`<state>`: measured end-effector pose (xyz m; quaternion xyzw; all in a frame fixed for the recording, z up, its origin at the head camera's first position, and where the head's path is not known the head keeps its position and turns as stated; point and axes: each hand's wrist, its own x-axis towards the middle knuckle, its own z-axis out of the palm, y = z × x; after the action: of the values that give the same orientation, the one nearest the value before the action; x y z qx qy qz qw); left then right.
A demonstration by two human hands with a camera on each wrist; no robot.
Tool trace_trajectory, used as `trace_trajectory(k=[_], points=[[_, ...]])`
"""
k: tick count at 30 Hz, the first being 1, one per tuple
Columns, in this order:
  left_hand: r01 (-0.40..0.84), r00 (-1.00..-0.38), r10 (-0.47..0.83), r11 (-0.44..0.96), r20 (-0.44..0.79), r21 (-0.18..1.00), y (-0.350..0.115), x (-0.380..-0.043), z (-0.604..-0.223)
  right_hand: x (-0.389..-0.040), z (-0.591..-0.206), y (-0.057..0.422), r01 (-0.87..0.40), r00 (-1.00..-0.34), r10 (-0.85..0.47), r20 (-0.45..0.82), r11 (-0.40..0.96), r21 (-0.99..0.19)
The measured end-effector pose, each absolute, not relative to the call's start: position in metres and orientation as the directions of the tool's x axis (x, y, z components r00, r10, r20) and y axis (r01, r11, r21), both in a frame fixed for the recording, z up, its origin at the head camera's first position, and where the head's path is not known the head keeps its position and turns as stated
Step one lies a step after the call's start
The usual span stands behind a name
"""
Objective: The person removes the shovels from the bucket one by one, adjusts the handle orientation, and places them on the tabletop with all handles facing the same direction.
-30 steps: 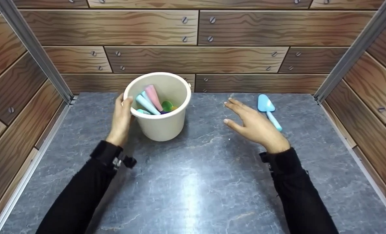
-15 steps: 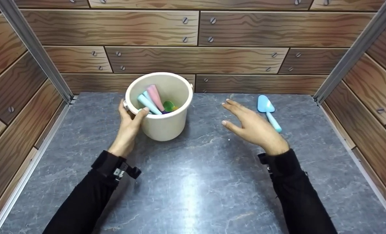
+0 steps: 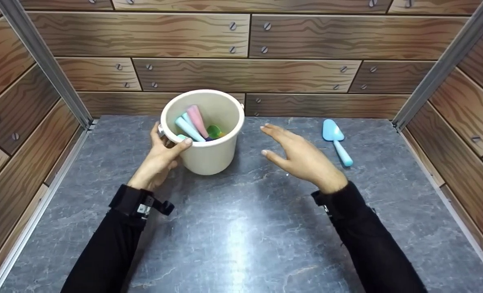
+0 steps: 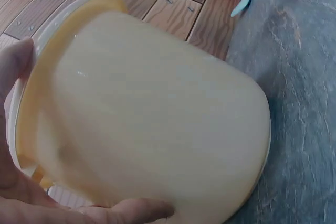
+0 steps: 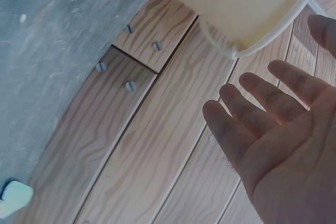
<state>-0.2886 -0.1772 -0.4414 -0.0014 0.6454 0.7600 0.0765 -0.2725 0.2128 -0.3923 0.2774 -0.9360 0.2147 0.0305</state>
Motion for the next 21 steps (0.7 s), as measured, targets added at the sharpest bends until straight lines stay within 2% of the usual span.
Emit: trace_trajectory(k=[10,15,21], points=[[-0.098,-0.994,0.069,-0.182,-0.086,0.979,-0.163,-0.293,-0.443,-0.289,-0.366,0.178,-0.573,-0.817,-0.560,0.139,0.759,-0.311],[-0.111,-0.993,0.054,-0.169,-0.104,0.979,-0.166,-0.294,-0.444,-0.298,-0.352,0.161,-0.602,-0.797,-0.582,0.165,0.737,-0.308],[-0.149,-0.989,0.032,-0.291,-0.146,0.945,-0.172,-0.299,-0.444,-0.313,-0.339,0.147,-0.619,-0.782,-0.602,0.163,0.718,-0.319]])
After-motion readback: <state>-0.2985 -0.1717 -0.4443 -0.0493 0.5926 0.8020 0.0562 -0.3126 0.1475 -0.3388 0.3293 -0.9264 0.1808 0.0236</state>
